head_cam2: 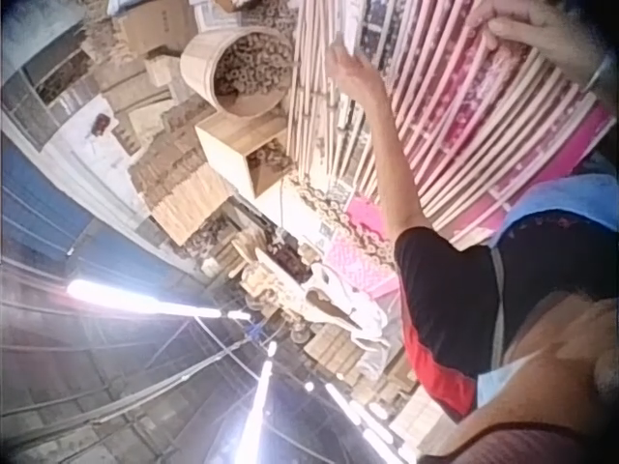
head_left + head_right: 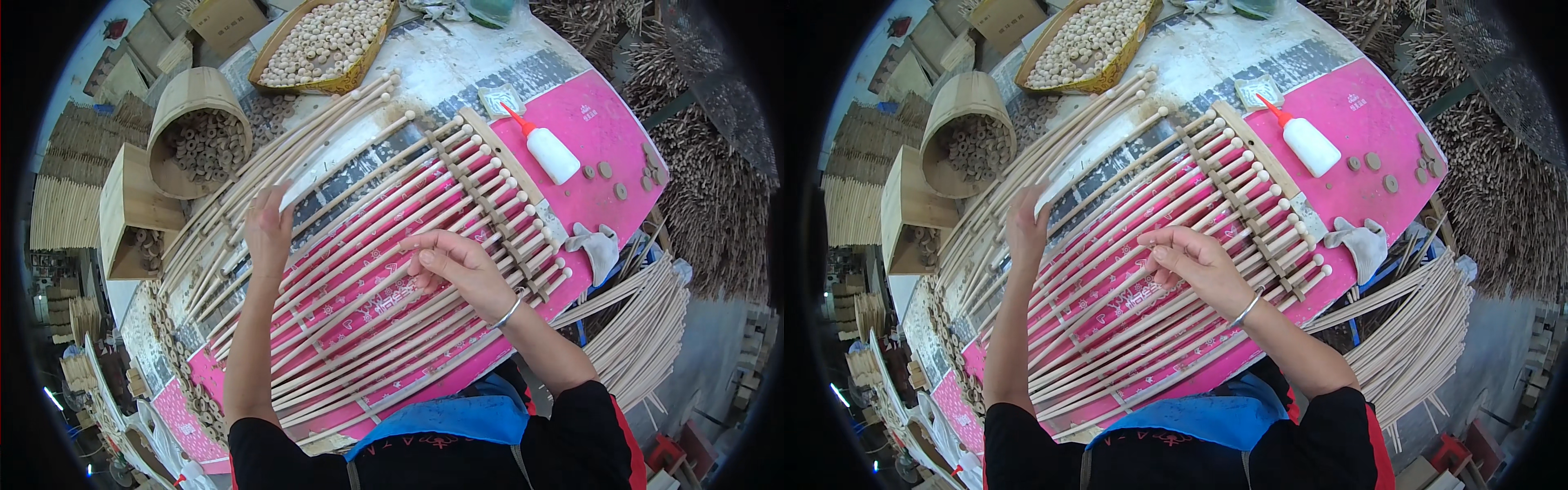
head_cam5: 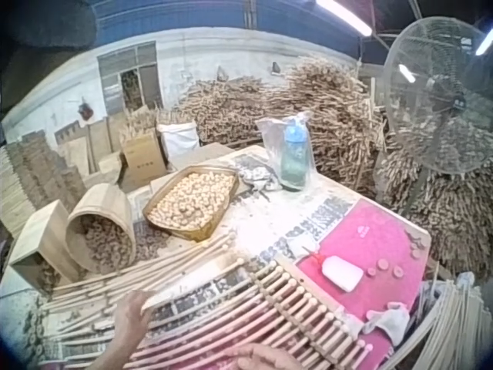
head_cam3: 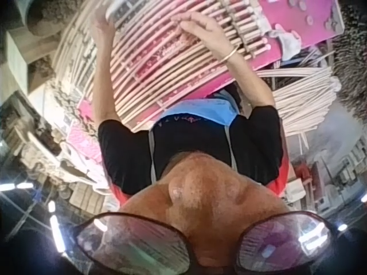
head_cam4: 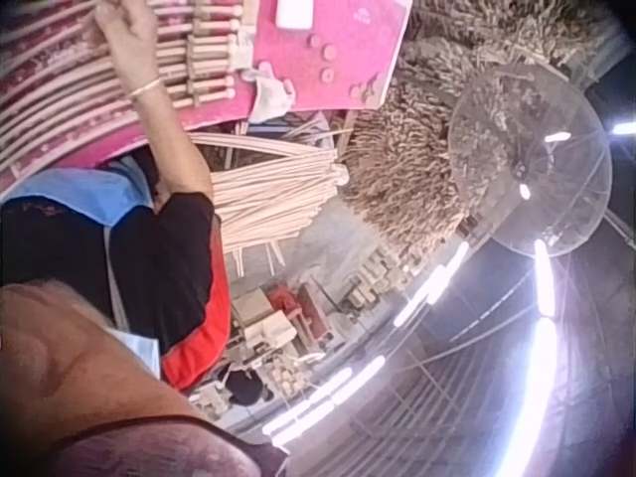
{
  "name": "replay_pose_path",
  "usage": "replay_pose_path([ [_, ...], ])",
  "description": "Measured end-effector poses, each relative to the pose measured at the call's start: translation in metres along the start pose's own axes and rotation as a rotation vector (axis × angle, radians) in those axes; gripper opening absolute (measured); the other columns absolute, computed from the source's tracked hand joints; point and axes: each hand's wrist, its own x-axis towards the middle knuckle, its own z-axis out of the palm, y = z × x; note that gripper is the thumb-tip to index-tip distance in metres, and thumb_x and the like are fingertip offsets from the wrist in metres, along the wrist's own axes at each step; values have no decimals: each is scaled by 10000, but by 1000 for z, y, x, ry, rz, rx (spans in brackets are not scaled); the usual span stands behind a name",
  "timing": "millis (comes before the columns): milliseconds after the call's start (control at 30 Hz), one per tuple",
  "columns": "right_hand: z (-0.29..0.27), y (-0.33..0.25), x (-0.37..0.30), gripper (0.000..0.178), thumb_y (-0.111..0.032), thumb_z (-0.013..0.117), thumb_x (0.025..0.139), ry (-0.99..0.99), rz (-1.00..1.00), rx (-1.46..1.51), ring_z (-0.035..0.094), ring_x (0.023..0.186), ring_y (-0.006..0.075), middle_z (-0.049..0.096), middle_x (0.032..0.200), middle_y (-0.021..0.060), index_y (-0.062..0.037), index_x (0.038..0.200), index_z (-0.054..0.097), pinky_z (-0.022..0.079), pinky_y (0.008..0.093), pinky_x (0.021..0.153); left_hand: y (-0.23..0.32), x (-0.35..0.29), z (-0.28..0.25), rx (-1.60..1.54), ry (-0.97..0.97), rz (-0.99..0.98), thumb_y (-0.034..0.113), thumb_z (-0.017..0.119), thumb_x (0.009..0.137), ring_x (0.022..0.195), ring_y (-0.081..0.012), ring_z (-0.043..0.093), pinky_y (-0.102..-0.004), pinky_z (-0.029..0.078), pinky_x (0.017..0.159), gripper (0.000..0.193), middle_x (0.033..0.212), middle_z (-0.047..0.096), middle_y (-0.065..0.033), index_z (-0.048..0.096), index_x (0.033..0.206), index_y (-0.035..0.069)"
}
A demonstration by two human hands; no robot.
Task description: Assembling small wooden components including dowels and rings onto a frame using glue.
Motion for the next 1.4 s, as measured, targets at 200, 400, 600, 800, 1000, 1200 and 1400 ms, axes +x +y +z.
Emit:
replay_pose_path([
  [200, 8, 5, 2, 323, -218, 537, 1090, -15, 20, -43, 653, 838, 75, 698, 992, 21, -34, 1341, 626, 553, 233, 767, -37, -18, 5, 195, -143, -8, 83, 676, 912, 924, -341, 670, -466, 512, 819, 244, 1034, 665, -108, 719, 1150, 116],
  [400, 26, 5, 30, 418, -263, 577, 1076, 46, -5, 16, 652, 807, 96, 687, 1024, 31, -29, 1423, 571, 565, 252, 732, 22, -14, -54, 147, -6, 133, -11, 633, 856, 838, -306, 640, -426, 529, 682, 342, 916, 601, -99, 720, 1158, 122],
  [600, 65, 13, 51, 368, -357, 628, 1050, 23, -98, 248, 670, 724, 99, 699, 849, 30, -21, 1177, 708, 570, 240, 692, 90, -71, -122, 80, -86, 220, -3, 649, 852, 892, -250, 622, -383, 524, 748, 423, 958, 600, -69, 723, 1251, 116],
  [800, 64, 2, 11, 320, -329, 647, 1040, 10, -158, 221, 694, 715, 106, 721, 831, 42, -21, 1031, 736, 572, 251, 665, 76, -145, -212, 6, -222, -155, 99, 692, 920, 1038, -287, 661, -390, 491, 897, 465, 1149, 687, -119, 643, 1382, 78],
  [1000, 65, -5, -13, 305, -328, 638, 1046, -17, -168, 132, 681, 699, 88, 711, 807, 18, -41, 1022, 740, 566, 250, 664, 88, -191, -253, 5, -207, -274, 99, 699, 931, 1003, -314, 686, -411, 507, 936, 443, 1271, 669, -156, 629, 1366, 52],
  [1200, 68, -3, -30, 276, -311, 648, 1040, -40, -142, 101, 669, 706, 90, 706, 828, 15, -49, 1032, 734, 555, 250, 641, 63, -232, -259, -365, -247, -468, 18, 668, 926, 980, -187, 700, -319, 538, 894, 323, 1046, 721, -134, 674, 1248, -5],
  [1400, 135, 37, -43, 292, -291, 676, 1025, -171, -251, 161, 635, 683, 78, 702, 801, 35, -14, 1063, 762, 540, 248, 628, 157, -154, -174, -334, -143, -200, 146, 688, 972, 1028, -324, 712, -385, 539, 894, 486, 1142, 726, -177, 583, 1440, 72],
])
